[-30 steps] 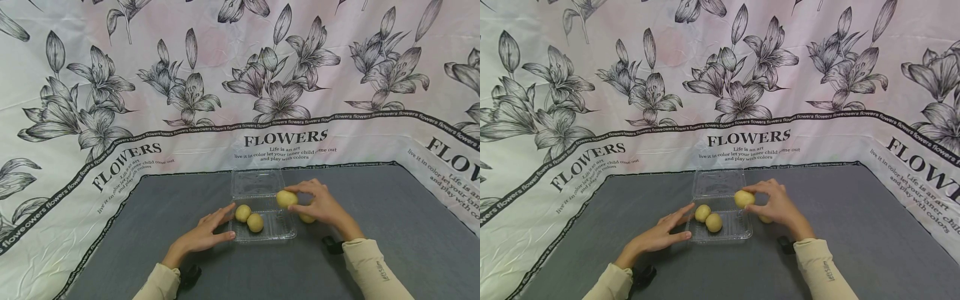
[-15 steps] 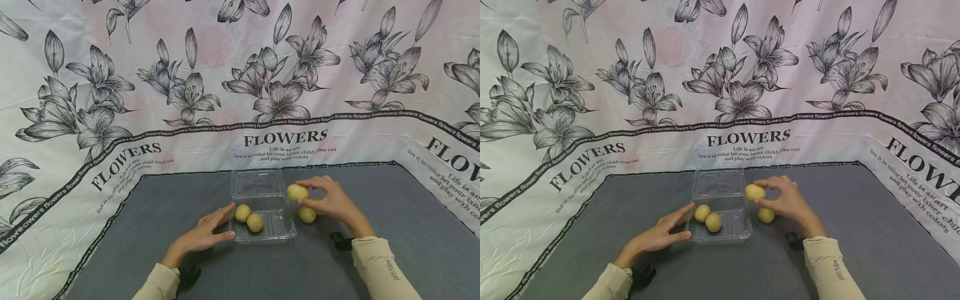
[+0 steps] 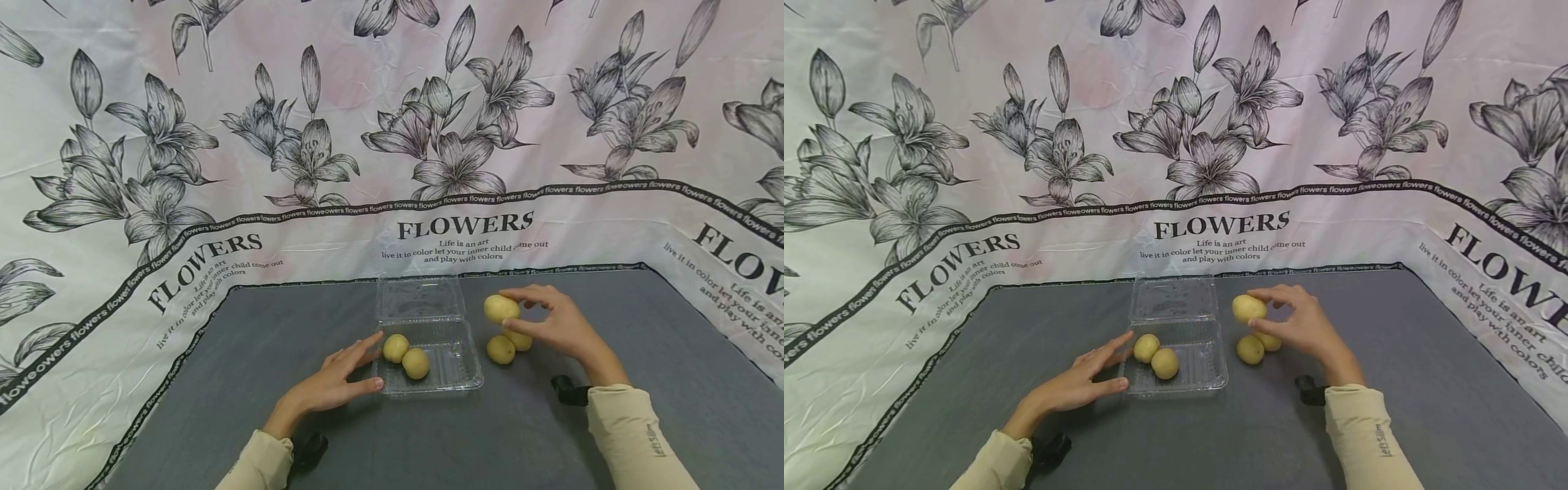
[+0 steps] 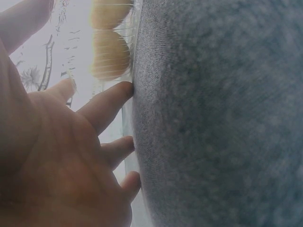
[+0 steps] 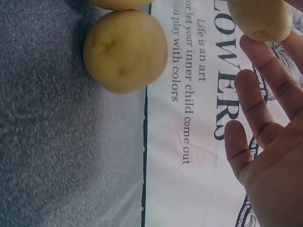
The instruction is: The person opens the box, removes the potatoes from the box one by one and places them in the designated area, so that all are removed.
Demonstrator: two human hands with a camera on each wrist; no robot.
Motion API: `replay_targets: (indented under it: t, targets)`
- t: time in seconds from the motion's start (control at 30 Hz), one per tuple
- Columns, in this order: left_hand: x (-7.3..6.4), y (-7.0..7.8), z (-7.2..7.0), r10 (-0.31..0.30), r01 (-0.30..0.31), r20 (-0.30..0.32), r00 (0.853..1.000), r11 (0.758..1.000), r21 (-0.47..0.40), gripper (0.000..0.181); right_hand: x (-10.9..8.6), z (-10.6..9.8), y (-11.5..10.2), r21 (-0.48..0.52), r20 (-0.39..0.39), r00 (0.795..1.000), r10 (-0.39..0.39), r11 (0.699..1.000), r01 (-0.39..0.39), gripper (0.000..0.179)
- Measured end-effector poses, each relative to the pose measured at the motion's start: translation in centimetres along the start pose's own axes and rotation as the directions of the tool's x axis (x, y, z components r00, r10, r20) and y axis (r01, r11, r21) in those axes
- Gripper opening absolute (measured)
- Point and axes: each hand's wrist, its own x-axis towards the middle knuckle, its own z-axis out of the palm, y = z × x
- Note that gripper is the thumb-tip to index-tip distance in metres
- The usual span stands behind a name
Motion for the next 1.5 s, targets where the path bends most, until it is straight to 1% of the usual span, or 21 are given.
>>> replay_targets:
  t: [0.33, 0.6, 1.03, 1.2, 1.5]
  targets:
    - [0.0, 0.0, 0.0, 0.000, 0.000, -0.004, 1.000, 1.000, 0.000, 0.080, -0.4, -1.0, 0.6, -0.009, -0.028, 0.999, 0.042, 0.999, -0.042, 0.045]
    - [0.0, 0.0, 0.0, -0.003, 0.003, -0.004, 1.000, 1.000, -0.002, 0.080, -0.8, -1.6, 1.7, -0.039, -0.040, 0.997, 0.062, 0.997, -0.064, 0.045]
    - [0.0, 0.0, 0.0, -0.003, 0.003, -0.004, 1.000, 1.000, -0.004, 0.080, -1.3, -2.0, 2.6, -0.029, -0.029, 0.994, 0.103, 0.994, -0.104, 0.045]
    - [0.0, 0.0, 0.0, -0.004, 0.004, -0.005, 1.000, 1.000, -0.007, 0.080, -1.5, -2.2, 2.8, -0.018, -0.036, 0.994, 0.107, 0.994, -0.108, 0.045]
    - [0.0, 0.0, 0.1, 0.000, 0.000, -0.007, 1.000, 1.000, -0.005, 0.080, -1.8, -2.7, 3.4, -0.034, -0.036, 0.991, 0.132, 0.990, -0.134, 0.046]
